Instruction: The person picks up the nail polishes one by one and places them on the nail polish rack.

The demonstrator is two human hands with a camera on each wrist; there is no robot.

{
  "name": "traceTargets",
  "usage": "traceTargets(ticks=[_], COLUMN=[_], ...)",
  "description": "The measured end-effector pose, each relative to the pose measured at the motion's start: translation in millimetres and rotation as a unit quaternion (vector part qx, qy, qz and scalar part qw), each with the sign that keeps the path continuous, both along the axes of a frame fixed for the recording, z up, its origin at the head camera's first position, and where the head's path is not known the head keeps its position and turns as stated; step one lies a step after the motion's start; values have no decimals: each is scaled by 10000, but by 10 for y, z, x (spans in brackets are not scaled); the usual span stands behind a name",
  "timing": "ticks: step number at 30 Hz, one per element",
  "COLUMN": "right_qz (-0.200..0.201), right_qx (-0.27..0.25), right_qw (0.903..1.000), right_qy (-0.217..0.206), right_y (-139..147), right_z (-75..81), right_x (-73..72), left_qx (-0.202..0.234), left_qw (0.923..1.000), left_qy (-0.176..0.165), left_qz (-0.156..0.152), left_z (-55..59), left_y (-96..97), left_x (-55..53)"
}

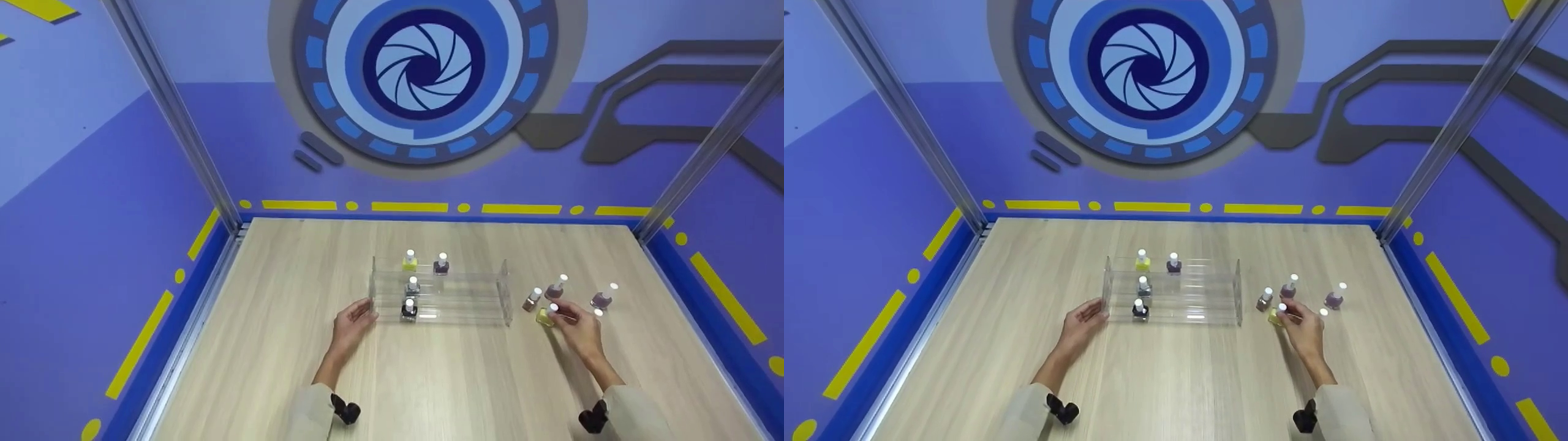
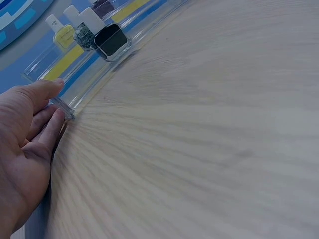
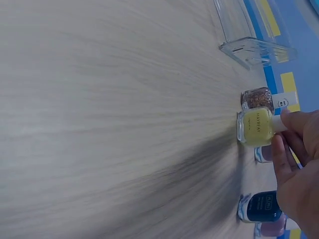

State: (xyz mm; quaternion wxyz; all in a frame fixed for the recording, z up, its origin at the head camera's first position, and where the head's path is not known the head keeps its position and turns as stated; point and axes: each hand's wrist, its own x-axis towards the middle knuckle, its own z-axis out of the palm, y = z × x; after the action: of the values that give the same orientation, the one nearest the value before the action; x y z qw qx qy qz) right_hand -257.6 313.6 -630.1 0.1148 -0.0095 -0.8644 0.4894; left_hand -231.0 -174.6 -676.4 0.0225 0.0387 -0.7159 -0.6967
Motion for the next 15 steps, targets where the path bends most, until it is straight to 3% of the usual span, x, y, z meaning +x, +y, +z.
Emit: traceTargets(ticks=[15], right_qz=[-249], right_qx=[-294], right_qw=[9992], right_qy=[93], right_y=[-34], right_z=[-49], right_x=[4], left_qx=[-13], left_qw=[10000], left_qy=[-78], left_qz=[17], left_z=[13], left_y=[-5], left_x=[7])
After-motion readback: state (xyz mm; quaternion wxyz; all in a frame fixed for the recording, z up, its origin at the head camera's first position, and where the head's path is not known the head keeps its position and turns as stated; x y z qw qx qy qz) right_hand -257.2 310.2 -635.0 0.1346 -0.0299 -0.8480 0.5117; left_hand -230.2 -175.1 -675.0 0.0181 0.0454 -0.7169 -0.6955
